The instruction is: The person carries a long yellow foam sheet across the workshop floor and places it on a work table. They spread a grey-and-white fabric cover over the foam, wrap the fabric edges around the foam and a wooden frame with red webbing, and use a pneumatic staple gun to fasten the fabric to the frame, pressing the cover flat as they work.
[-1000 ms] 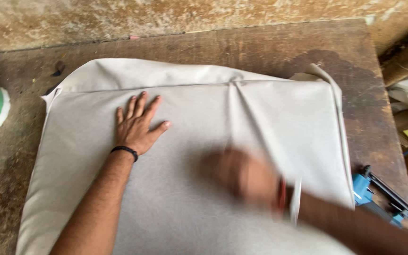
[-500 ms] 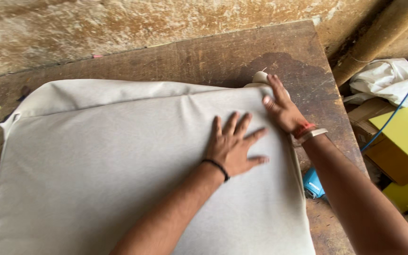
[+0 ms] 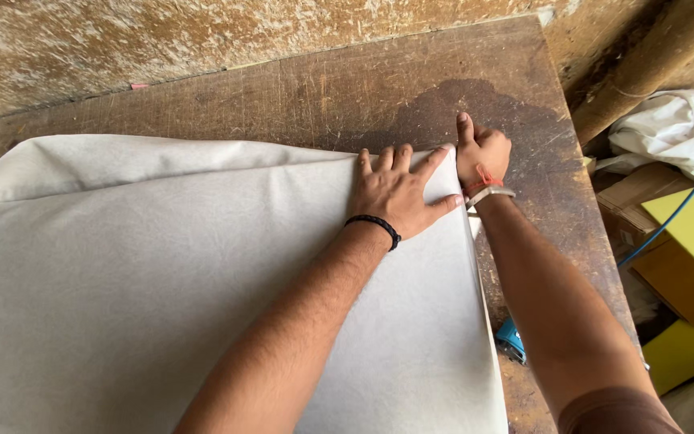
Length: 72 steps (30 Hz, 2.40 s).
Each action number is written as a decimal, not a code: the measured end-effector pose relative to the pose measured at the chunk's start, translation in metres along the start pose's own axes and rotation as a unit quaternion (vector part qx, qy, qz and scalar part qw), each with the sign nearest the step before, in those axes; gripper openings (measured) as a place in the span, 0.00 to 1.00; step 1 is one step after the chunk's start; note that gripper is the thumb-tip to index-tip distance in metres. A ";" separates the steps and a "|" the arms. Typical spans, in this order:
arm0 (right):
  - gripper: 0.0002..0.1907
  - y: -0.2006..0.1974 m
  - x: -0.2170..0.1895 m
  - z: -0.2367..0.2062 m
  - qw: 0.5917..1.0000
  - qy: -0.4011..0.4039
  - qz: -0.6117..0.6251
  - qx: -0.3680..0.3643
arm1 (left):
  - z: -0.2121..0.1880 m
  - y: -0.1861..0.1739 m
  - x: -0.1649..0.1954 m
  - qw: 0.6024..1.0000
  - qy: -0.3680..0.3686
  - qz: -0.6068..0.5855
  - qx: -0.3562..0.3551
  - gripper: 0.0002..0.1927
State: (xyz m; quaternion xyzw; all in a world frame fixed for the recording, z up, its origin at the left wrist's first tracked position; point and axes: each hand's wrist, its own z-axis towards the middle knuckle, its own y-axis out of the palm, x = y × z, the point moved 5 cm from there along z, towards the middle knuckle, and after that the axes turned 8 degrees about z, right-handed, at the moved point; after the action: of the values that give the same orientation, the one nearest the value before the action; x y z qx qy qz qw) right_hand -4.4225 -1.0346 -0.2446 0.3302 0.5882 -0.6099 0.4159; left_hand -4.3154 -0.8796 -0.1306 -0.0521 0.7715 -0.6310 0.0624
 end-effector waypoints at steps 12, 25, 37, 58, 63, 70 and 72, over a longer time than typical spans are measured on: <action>0.20 -0.044 -0.050 -0.026 0.994 -0.076 0.085 0.007 | 0.017 -0.001 -0.008 0.998 -0.038 -0.057 -0.012 0.32; 0.53 -0.118 -0.113 -0.289 0.937 -0.170 -0.267 -0.145 | 0.012 0.008 -0.013 0.975 0.090 -0.180 0.092 0.32; 0.45 -0.160 -0.091 -0.367 0.958 -0.137 -0.241 -0.077 | -0.304 0.053 0.063 0.993 0.077 0.005 0.091 0.41; 0.38 -0.307 -0.027 -0.639 0.979 0.047 -0.191 0.048 | -0.556 0.102 0.048 0.991 0.112 0.049 0.051 0.43; 0.39 -0.227 -0.071 -0.617 0.948 -0.143 -0.250 -0.134 | -0.584 0.127 0.000 0.998 0.000 0.014 0.053 0.40; 0.41 -0.077 -0.147 -0.648 0.863 -0.320 -0.270 -0.284 | -0.666 0.168 -0.182 0.926 -0.360 -0.043 0.105 0.42; 0.41 -0.038 -0.176 -0.661 0.829 -0.371 -0.280 -0.311 | -0.689 0.171 -0.235 0.902 -0.405 -0.062 0.134 0.42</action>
State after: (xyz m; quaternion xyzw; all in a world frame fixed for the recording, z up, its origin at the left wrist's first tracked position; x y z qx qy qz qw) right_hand -4.4370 -0.3595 -0.1303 -0.2470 0.6152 -0.5616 0.4951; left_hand -4.1953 -0.1423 -0.1557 -0.3425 0.5830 -0.6553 0.3368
